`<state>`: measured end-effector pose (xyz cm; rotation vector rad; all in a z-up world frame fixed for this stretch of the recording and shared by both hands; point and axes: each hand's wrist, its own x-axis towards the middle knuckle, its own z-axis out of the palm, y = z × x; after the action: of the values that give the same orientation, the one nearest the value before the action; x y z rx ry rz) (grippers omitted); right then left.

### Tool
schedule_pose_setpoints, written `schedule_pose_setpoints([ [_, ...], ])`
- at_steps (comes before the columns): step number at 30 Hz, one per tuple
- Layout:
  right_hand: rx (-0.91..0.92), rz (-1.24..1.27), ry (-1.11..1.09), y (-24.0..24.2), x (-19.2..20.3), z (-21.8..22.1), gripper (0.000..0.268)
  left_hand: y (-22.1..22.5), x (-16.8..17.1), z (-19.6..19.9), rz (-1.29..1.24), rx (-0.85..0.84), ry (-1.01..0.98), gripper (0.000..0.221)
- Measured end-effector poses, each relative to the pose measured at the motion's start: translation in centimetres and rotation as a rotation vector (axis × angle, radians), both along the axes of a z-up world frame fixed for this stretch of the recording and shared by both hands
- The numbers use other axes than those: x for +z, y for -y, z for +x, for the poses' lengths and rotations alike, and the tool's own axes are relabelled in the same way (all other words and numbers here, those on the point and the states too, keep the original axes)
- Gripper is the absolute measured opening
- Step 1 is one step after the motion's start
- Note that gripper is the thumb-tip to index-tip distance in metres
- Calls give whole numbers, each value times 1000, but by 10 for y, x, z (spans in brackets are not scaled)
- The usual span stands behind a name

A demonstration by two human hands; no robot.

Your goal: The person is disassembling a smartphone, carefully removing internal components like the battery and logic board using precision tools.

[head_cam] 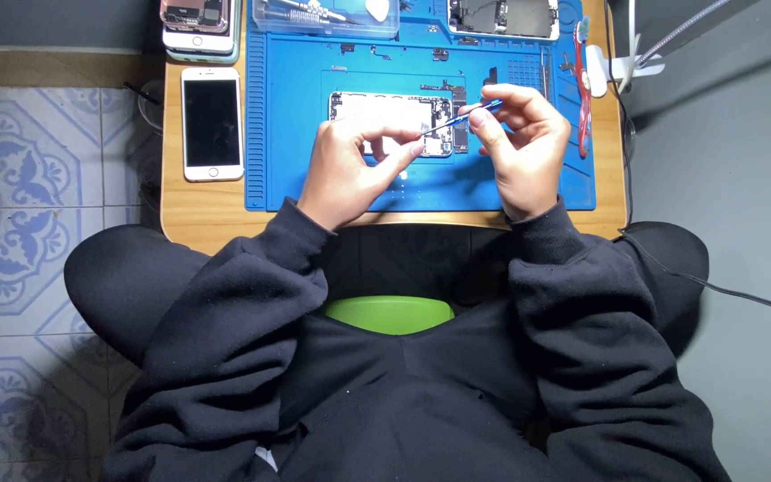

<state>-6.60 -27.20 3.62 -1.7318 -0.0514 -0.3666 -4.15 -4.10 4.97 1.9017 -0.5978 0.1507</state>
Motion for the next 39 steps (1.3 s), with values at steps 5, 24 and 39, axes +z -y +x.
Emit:
schedule_pose_setpoints([
  [5,-7,-12,-3,-2,0,1,25,2,-1,-1,17,44,4,12],
  [24,44,-85,128,-11,31,62,9,-7,6,5,-98,166,85,5],
  [39,59,-1002,370,-94,-27,214,13,-15,16,11,-230,113,118,9],
])
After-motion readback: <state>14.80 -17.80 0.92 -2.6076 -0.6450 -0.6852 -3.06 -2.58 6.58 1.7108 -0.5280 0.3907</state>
